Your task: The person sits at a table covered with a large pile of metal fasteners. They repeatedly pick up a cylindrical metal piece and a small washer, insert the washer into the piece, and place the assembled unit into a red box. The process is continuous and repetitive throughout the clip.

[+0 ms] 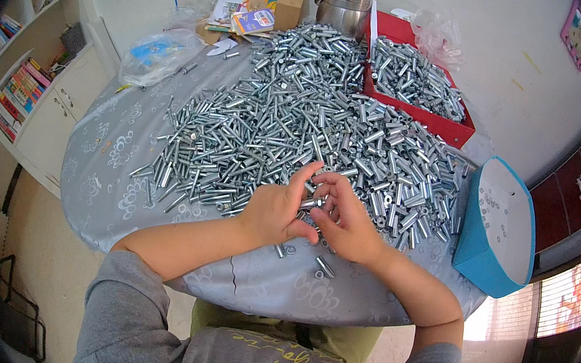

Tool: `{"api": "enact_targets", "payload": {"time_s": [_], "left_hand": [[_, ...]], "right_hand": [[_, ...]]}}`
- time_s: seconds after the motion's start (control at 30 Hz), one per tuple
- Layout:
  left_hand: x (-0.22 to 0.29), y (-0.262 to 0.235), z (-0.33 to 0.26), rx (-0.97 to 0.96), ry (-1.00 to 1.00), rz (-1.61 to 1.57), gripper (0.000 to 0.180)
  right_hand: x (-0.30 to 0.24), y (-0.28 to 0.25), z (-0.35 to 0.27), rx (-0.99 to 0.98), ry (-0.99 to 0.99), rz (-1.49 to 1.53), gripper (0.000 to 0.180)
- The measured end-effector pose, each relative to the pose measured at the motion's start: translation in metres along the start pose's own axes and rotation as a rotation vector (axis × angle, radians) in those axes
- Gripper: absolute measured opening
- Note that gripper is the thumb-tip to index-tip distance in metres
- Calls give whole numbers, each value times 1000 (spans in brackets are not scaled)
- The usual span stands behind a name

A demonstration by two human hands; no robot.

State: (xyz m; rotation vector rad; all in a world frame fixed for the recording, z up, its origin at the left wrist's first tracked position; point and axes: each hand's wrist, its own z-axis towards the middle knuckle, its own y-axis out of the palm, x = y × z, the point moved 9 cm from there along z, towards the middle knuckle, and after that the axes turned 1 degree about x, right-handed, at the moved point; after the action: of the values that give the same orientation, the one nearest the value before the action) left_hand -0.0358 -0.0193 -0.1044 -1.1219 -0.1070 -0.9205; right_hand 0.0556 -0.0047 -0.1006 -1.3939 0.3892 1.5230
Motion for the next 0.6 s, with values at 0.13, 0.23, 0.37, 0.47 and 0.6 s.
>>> {"api": "enact_targets", "payload": {"time_s": [0.13,0.23,0.37,0.47,0.6], "left_hand": [[-1,2,-1,15,25,-2,114],[5,0,1,55,83,-18,113],[5,3,1,-44,24,2,113],[1,4,0,-28,24,1,112],[3,4,0,-32,46,16,112]], "right_hand": [[13,3,1,-146,195,-73,28],[2,2,1,-125,90,-87,29],[-1,-5,2,-45,13,8,27],[5,0,1,-75,87,41,28],[8,1,1,-104,84,-27,27]]}}
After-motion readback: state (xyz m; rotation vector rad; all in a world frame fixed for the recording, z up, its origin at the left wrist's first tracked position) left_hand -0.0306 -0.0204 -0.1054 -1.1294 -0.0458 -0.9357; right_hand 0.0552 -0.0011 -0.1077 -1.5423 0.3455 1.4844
